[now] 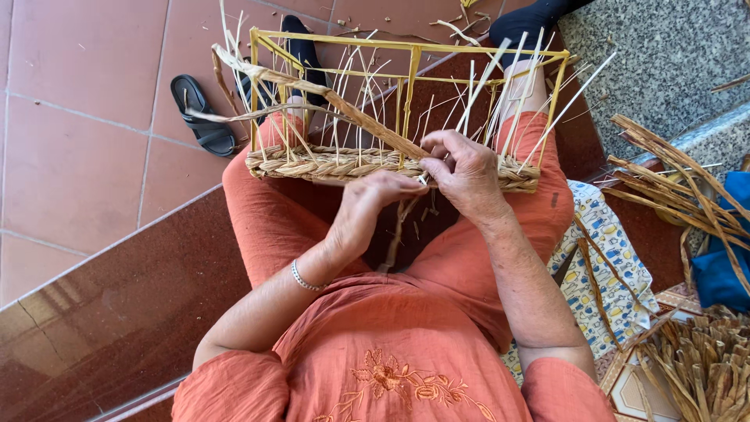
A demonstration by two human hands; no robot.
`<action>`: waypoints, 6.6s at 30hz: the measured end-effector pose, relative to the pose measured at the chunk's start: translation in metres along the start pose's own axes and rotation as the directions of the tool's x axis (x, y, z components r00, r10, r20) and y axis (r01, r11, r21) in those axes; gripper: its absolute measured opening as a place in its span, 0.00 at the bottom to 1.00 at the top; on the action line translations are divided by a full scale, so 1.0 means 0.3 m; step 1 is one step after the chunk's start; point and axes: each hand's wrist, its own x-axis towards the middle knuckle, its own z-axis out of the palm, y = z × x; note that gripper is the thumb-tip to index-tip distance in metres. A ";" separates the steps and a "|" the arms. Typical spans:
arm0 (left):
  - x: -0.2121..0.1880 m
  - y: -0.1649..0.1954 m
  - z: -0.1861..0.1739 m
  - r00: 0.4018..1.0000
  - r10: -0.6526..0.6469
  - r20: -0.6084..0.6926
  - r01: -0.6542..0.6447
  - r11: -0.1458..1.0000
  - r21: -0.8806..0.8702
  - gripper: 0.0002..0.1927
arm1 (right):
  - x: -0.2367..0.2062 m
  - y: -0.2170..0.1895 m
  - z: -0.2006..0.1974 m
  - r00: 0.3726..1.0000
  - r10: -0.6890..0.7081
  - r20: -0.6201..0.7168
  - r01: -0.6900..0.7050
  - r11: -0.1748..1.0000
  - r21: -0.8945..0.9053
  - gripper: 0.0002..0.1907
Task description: The person weaves a basket by hand, threading dried plant fibers through a rectangular frame held between their legs. They repeatedly pull and tuck the fibers to build up the basket's base.
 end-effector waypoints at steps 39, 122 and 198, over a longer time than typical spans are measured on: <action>-0.048 0.002 -0.152 0.911 0.298 0.285 -0.275 -0.076 0.958 0.06 | -0.021 -0.051 -0.060 0.830 -0.502 0.245 0.530 0.845 -0.065 0.23; 0.072 -0.051 -0.109 0.991 -0.133 -0.035 0.135 0.988 0.079 0.18 | -0.186 0.186 -0.085 0.844 0.143 -0.516 -0.038 0.977 0.209 0.51; -0.096 0.155 0.059 0.666 0.740 0.090 -0.377 0.230 0.897 0.15 | -0.665 0.376 -0.432 0.885 0.337 -0.320 -0.322 0.941 0.101 0.08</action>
